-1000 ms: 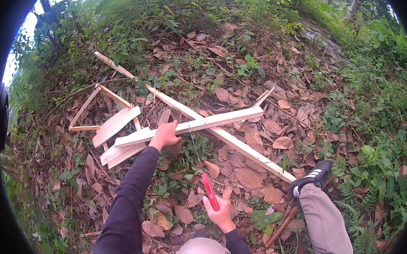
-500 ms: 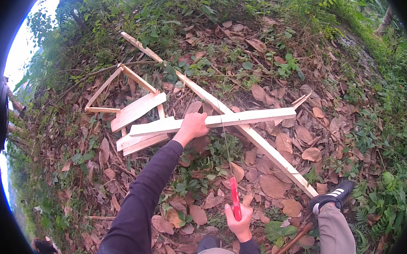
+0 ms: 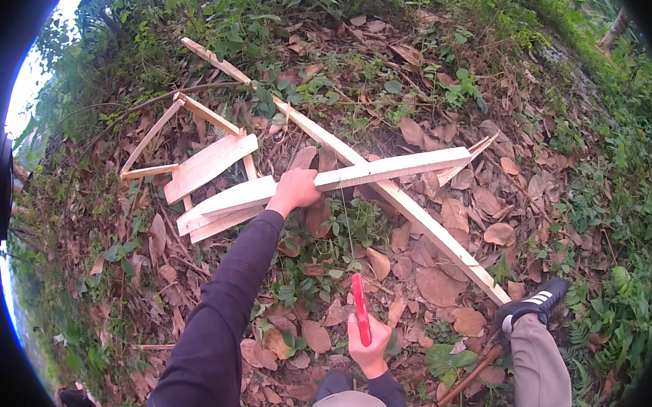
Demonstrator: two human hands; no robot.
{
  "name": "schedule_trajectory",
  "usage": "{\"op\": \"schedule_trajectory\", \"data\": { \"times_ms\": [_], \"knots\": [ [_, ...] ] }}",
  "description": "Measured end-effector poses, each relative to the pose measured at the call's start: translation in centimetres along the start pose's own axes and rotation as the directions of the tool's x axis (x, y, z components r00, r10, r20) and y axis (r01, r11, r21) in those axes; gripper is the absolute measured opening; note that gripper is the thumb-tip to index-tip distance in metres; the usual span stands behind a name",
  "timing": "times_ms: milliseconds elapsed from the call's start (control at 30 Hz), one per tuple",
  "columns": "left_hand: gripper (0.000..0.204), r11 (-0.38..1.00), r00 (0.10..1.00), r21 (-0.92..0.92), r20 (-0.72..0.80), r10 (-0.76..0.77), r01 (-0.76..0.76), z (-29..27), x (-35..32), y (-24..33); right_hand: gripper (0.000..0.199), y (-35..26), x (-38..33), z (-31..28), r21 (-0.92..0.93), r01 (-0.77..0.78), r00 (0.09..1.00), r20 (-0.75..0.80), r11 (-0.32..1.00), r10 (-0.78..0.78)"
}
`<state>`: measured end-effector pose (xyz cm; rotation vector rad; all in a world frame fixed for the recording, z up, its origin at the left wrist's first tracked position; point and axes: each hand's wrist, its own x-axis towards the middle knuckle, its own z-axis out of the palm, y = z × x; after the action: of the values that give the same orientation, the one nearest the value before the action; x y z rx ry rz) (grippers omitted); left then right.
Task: The person sits on the forest floor and uses a red hand saw to cut a long piece of light-colored wood. They hold the wood steady with their left hand while sawing with their right hand, eventually cutting the piece into smaller segments.
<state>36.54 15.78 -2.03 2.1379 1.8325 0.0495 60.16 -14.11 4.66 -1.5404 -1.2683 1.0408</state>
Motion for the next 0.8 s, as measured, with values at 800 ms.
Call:
{"op": "schedule_trajectory", "data": {
  "times_ms": [800],
  "knots": [
    [0.027, 0.999, 0.993, -0.017, 0.116, 0.029, -0.027, 0.7, 2.3, -0.1, 0.02, -1.8, -3.4, -4.6, -0.006, 0.01, 1.0, -0.014, 1.0, -0.011]
  ]
}}
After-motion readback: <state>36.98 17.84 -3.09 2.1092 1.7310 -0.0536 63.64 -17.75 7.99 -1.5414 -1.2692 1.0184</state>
